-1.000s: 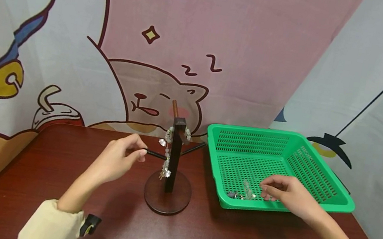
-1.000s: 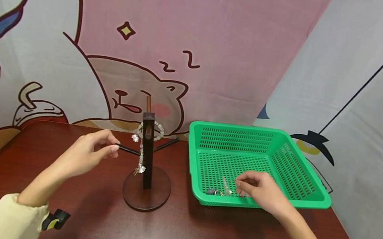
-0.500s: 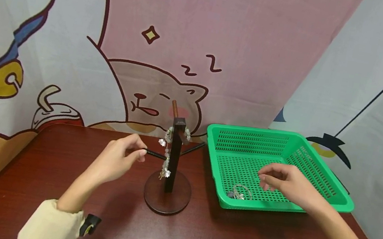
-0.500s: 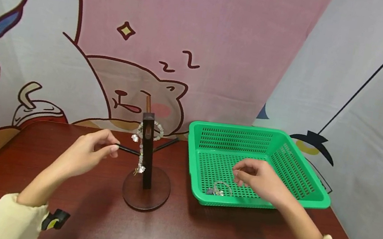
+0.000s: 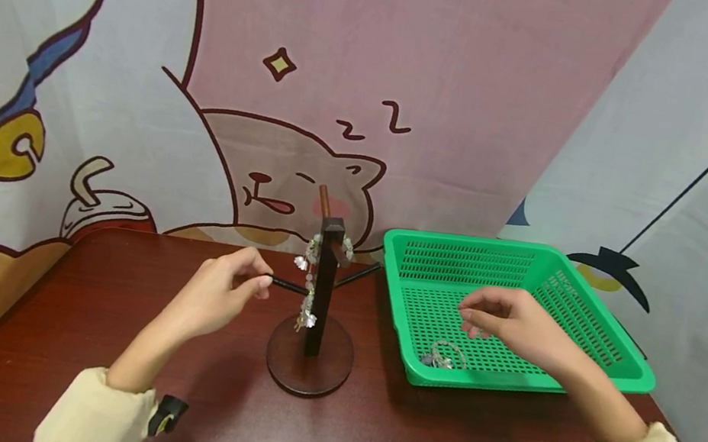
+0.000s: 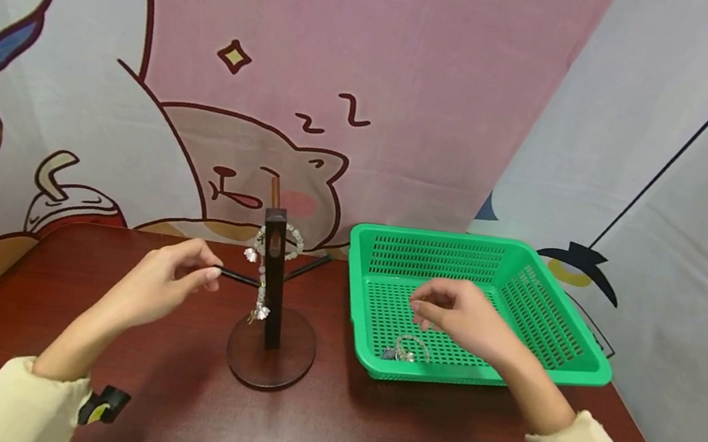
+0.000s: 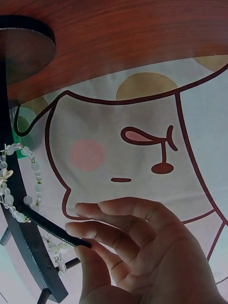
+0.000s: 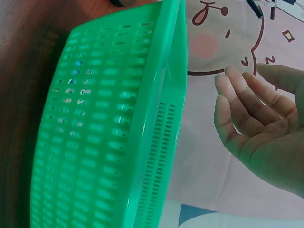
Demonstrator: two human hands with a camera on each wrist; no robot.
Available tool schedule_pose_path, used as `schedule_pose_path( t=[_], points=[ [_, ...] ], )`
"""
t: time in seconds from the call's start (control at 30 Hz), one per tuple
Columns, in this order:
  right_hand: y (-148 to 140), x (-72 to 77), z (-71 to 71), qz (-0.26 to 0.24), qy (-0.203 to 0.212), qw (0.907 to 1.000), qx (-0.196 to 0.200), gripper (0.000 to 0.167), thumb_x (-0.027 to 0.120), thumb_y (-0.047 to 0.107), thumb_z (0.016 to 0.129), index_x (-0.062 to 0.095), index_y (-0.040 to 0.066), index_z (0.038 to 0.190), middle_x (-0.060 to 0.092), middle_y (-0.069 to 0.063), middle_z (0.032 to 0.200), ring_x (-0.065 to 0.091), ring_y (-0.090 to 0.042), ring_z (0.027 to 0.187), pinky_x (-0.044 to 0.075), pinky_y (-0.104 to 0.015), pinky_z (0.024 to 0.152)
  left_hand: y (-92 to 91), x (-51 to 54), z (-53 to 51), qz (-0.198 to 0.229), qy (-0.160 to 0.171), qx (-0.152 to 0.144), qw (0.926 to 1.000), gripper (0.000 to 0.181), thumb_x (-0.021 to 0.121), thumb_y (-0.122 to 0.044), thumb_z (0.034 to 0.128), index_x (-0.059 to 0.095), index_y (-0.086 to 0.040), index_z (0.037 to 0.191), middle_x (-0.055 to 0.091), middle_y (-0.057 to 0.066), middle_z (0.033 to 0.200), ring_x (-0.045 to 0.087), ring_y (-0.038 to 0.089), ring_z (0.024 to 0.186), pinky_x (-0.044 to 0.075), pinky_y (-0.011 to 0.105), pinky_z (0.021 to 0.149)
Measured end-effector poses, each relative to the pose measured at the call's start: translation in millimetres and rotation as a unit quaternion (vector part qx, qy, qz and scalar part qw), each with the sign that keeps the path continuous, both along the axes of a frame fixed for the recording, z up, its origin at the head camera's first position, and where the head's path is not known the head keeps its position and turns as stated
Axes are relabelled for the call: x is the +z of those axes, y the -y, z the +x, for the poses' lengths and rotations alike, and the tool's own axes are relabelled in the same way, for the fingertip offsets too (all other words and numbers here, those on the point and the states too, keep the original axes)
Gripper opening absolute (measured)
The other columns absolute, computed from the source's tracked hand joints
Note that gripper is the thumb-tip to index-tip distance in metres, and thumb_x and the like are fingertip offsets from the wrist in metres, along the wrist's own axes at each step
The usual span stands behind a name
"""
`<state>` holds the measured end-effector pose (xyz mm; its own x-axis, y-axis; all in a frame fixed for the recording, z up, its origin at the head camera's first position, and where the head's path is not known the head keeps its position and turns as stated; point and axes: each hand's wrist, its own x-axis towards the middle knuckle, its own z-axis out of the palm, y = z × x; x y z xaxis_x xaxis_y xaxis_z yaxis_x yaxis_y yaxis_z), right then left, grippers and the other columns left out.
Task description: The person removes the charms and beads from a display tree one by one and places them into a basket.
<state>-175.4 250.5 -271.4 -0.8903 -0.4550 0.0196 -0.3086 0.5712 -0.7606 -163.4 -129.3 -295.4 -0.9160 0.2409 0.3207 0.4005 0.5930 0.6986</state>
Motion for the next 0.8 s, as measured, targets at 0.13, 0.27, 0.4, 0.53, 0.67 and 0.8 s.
schedule_pose_path(
  t=[0.13,0.27,0.4,0.53,0.67,0.8],
  points=[
    [7,-0.3,-2.5,-0.005,0.006,0.9999,0.013,0.021,0.055,0.011,0.092,0.06,-0.004,0.105,0.064,-0.008,0.086,0.06,-0.023,0.076,0.05,-0.031,0.07,0.2,0.5,0.0,0.001,0.002,-0.002,1.0,0.007,0.058,-0.009,0.0893,0.058,-0.002,0.088,0.063,0.0,0.073,0.061,0.021,0.073,0.042,0.033,0.062],
    [16,1.3,-4.4,-0.001,0.006,0.9998,0.02,0.02,0.055,0.013,0.092,0.06,-0.002,0.104,0.064,-0.007,0.086,0.06,-0.019,0.075,0.049,-0.032,0.07,0.1,0.4,0.2,0.003,0.002,-0.004,1.0,0.007,0.058,-0.008,0.089,0.059,-0.001,0.088,0.063,0.001,0.073,0.061,0.022,0.073,0.042,0.032,0.061],
    [27,5.0,-6.6,0.004,0.005,0.9996,0.027,0.018,0.057,0.015,0.091,0.062,0.001,0.102,0.064,-0.005,0.084,0.06,-0.017,0.074,0.05,-0.032,0.07,0.3,0.4,0.4,0.005,0.001,-0.004,1.0,0.006,0.058,-0.007,0.0886,0.059,-0.001,0.088,0.063,0.001,0.072,0.061,0.024,0.073,0.042,0.032,0.06],
    [38,8.0,-9.1,0.0,0.003,0.9992,0.039,0.016,0.058,0.015,0.091,0.063,0.002,0.099,0.063,-0.005,0.08,0.06,-0.018,0.073,0.049,-0.032,0.069,0.4,0.2,0.1,0.005,-0.001,-0.003,1.0,0.005,0.058,-0.006,0.0886,0.059,-0.002,0.087,0.063,0.001,0.072,0.061,0.026,0.074,0.041,0.032,0.06],
    [48,8.4,-12.2,-0.006,0.002,0.9988,0.049,0.013,0.058,0.014,0.09,0.064,0.003,0.096,0.062,-0.004,0.078,0.06,-0.019,0.072,0.049,-0.032,0.069,0.3,0.2,0.1,0.004,-0.004,-0.002,1.0,0.006,0.059,-0.007,0.0887,0.059,-0.002,0.087,0.063,0.0,0.072,0.061,0.023,0.073,0.042,0.032,0.062],
    [58,7.9,-14.5,-0.007,0.005,0.9986,0.052,0.012,0.057,0.012,0.09,0.064,0.003,0.095,0.062,-0.006,0.077,0.06,-0.02,0.072,0.05,-0.033,0.069,-0.1,0.9,0.7,0.003,-0.004,-0.002,1.0,0.005,0.059,-0.008,0.0885,0.059,-0.003,0.087,0.063,0.0,0.072,0.061,0.018,0.072,0.042,0.032,0.062]
  ],
)
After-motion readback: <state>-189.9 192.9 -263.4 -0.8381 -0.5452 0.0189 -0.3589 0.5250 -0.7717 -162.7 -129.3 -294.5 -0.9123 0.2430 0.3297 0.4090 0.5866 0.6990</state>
